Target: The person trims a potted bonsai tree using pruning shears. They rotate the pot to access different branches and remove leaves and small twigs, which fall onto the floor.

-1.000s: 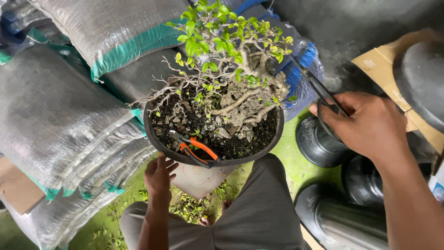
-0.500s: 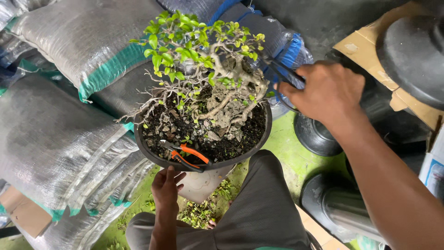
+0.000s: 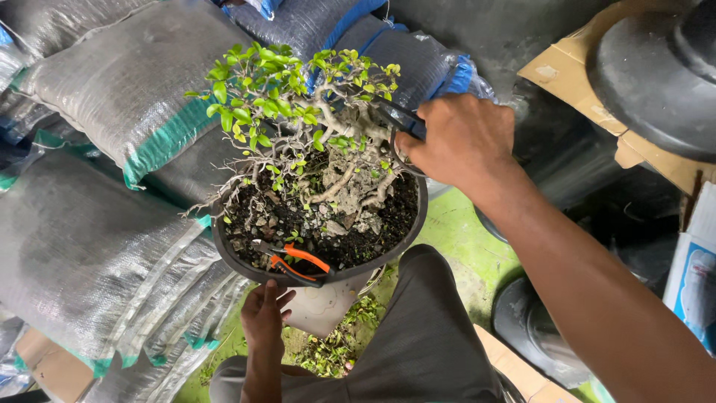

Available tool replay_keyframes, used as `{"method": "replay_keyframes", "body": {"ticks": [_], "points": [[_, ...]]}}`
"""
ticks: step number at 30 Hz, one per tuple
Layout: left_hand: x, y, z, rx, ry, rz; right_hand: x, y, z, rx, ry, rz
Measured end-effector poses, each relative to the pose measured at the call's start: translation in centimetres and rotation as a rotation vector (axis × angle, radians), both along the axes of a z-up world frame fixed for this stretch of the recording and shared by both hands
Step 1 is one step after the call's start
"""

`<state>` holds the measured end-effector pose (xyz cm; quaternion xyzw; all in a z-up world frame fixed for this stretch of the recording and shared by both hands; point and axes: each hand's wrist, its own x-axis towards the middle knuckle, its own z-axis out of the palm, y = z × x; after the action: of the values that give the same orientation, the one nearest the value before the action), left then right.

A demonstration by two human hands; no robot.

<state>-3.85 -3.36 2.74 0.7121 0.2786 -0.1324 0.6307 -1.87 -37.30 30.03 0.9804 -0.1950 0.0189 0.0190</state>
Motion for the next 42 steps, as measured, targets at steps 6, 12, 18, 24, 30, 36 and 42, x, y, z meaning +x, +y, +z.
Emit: {"method": "replay_keyframes", "body": {"ticks": [6, 12, 18, 24, 30, 36, 42], "points": [[-0.1, 0.1, 0.3, -0.031, -0.003, -0.009, -0.1, -0.8, 1.9, -0.018, 0.053, -0.145], [0.1, 0.5, -0.8, -0.023, -0.007, -0.007, -1.2, -1.7, -0.1, -0.072, -0.006, -0.077], [0.1, 0.3, -0.6, -0.036, 0.003, 0.009, -2.7, -2.1, -2.3, -0.234, -0.085, -0.016], [-0.1, 0.0, 0.7, -0.006, 0.014, -0.004, -3.3, -3.5, -4.8, -0.526, -0.214, 0.081], [-0.2, -0.3, 1.5, -0.010, 0.045, 0.011, -3.2, -0.6, 0.5, 0.228, 0.126, -0.090], [-0.1, -0.1, 1.2, -0.008, 0.030, 0.012, -2.5, -3.0, -1.5, 1.250, -0.087, -0.208], [-0.1, -0.2, 1.0, 0.002, 0.025, 0.019, -2.5, -3.1, -1.0, 1.357, -0.042, -0.201]]}}
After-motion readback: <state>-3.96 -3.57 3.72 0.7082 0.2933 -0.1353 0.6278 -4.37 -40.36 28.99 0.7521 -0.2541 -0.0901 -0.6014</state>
